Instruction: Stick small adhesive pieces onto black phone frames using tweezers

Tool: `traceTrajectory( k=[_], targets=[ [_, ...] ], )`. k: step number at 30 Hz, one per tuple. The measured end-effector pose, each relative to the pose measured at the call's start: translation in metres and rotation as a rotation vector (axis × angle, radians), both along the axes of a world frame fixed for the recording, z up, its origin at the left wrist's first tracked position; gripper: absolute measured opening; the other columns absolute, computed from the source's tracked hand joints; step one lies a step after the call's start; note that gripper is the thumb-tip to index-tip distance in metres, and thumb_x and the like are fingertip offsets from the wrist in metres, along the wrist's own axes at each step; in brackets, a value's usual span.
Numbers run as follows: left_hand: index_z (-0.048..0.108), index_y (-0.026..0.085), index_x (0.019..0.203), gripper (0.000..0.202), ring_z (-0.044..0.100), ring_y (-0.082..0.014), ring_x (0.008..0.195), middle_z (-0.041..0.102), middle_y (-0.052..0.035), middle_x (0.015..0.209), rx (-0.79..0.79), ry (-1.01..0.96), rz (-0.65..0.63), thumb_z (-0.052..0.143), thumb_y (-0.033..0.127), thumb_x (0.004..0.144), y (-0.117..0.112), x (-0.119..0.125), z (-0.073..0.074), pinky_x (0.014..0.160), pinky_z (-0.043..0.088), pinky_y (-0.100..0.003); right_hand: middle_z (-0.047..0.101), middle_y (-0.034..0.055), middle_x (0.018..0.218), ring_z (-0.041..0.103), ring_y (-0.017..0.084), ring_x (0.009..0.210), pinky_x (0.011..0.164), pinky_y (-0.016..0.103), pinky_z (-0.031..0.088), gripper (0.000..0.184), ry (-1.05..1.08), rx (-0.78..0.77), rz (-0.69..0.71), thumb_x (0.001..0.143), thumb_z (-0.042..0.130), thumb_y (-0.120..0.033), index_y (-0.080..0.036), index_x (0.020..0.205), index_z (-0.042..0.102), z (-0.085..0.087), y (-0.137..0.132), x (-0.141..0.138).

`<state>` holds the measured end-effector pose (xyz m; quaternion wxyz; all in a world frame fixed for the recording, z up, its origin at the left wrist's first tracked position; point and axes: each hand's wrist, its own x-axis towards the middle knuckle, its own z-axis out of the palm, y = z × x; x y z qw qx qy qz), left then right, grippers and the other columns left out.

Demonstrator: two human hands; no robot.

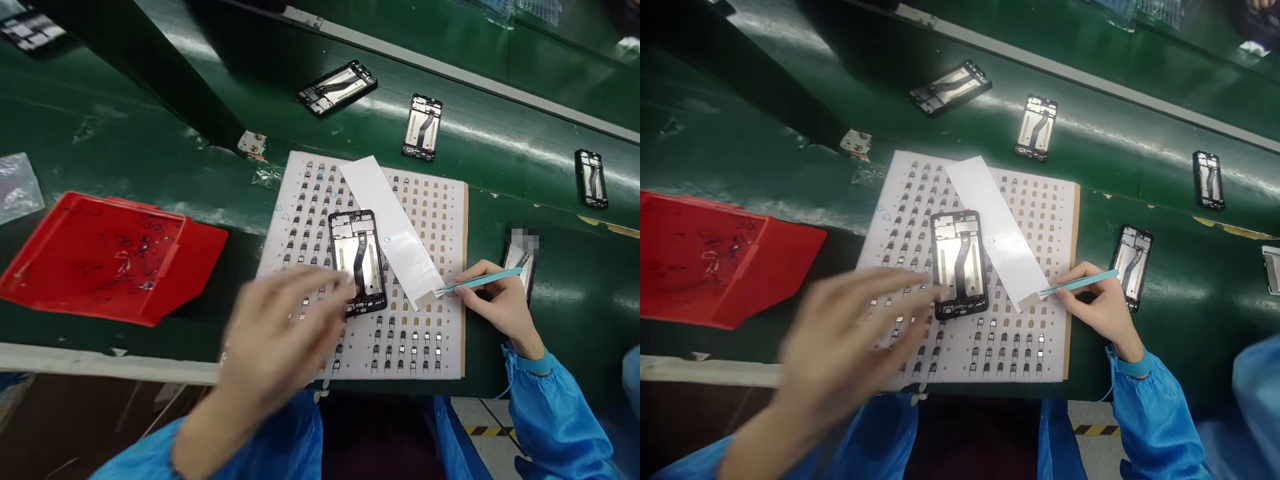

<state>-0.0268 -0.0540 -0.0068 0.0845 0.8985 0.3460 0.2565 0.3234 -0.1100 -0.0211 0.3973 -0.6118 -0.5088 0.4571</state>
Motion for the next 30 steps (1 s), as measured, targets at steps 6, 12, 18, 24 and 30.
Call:
traceTrajectory(
  k=[6, 12, 18, 24, 30],
  targets=[
    [0.064, 0.016, 0.146, 0.040, 0.057, -0.0320, 0.142, 0.064, -0.0101, 0.155, -0.022, 0.160, -0.283, 0.051, 0.028, 0.110, -0.016, 0.079, -0.020, 0.116, 0.045, -0.052, 0.082, 0.0044, 0.093, 0.081, 0.022, 0.081, 0.068, 0.033, 0.070, 0.009, -0.088, 0.027, 0.009, 0.095, 0.085, -0.033, -0.027, 0.099, 0.081, -0.001, 0.000, -0.003],
    [0.065, 0.019, 0.147, 0.043, 0.058, -0.0314, 0.140, 0.063, -0.0091, 0.157, -0.012, 0.233, -0.282, 0.046, 0.029, 0.109, -0.015, 0.080, -0.026, 0.111, 0.044, -0.052, 0.081, 0.0038, 0.092, 0.078, 0.021, 0.080, 0.068, 0.032, 0.067, 0.008, -0.119, 0.014, -0.002, 0.094, 0.085, -0.033, -0.026, 0.096, 0.080, 0.002, 0.002, -0.006],
    [0.064, 0.021, 0.148, 0.043, 0.055, -0.0310, 0.142, 0.062, -0.0080, 0.158, -0.024, 0.251, -0.272, 0.049, 0.029, 0.108, -0.016, 0.082, -0.024, 0.113, 0.040, -0.051, 0.079, 0.0033, 0.088, 0.077, 0.020, 0.076, 0.065, 0.030, 0.066, 0.008, -0.110, -0.004, 0.016, 0.094, 0.084, -0.032, -0.025, 0.092, 0.081, 0.006, 0.004, -0.007],
    [0.064, 0.020, 0.147, 0.044, 0.053, -0.0313, 0.141, 0.061, -0.0083, 0.158, -0.030, 0.231, -0.288, 0.050, 0.028, 0.106, -0.014, 0.080, -0.027, 0.111, 0.039, -0.050, 0.082, 0.0041, 0.087, 0.080, 0.022, 0.075, 0.064, 0.031, 0.067, 0.010, -0.060, -0.009, -0.001, 0.093, 0.086, -0.033, -0.025, 0.092, 0.080, 0.001, 0.002, -0.006],
    [0.064, 0.020, 0.145, 0.045, 0.051, -0.0326, 0.138, 0.060, -0.0095, 0.155, -0.042, 0.191, -0.292, 0.053, 0.033, 0.104, -0.014, 0.084, -0.030, 0.110, 0.038, -0.050, 0.083, 0.0041, 0.094, 0.080, 0.023, 0.086, 0.073, 0.034, 0.067, 0.006, -0.269, 0.132, 0.048, 0.094, 0.083, -0.023, -0.027, 0.098, 0.082, 0.009, -0.004, -0.004]
  ],
)
